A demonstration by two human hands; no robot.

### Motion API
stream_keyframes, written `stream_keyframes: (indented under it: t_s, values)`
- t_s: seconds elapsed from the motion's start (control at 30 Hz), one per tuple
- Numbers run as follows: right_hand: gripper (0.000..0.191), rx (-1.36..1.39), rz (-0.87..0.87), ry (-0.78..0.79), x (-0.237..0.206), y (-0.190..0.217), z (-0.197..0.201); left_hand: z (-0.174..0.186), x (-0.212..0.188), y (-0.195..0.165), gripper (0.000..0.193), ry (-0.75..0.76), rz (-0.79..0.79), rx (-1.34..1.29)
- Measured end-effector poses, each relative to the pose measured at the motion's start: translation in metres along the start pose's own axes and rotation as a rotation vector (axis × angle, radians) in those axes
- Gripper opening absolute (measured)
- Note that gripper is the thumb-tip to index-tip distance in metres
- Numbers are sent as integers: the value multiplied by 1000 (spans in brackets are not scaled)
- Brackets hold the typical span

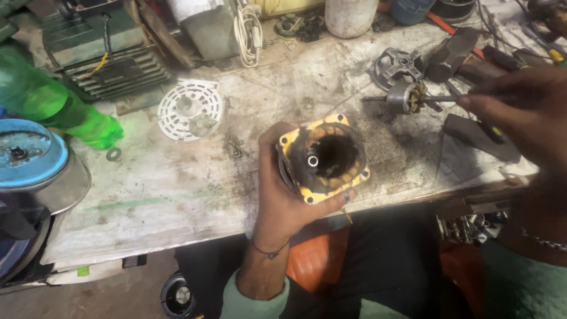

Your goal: The person disassembles a small electric motor on a cluttered workbench. They separate the end bell and stator windings from the housing, pull the rotor shaft out, use a long rod to press components apart, and use pliers to work on the reassembled motor housing at the end.

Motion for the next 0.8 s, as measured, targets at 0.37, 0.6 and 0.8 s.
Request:
stream_keyframes:
  t_s: [0.37, 0.6, 0.8]
  values:
    - [9, 827, 340, -412, -2, 5, -38, -13, -2, 10, 92, -56, 1, 102]
    - [17, 1002, 151, -462, -90, -48, -35, -12, -3, 12, 97, -49, 29, 232]
    - [25, 1040, 95, -386, -111, -41, -31, -15, -2, 8, 94, -23, -19, 279]
Point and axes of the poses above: each hand's wrist, its own x-axis towards the middle knuckle, its own z-axis out of the back of the hand, y = z × x, the point moved 2 cm from there along x, towards the middle knuckle, and after that the axes turned 8 degrees about -y, right-handed, at the moved point
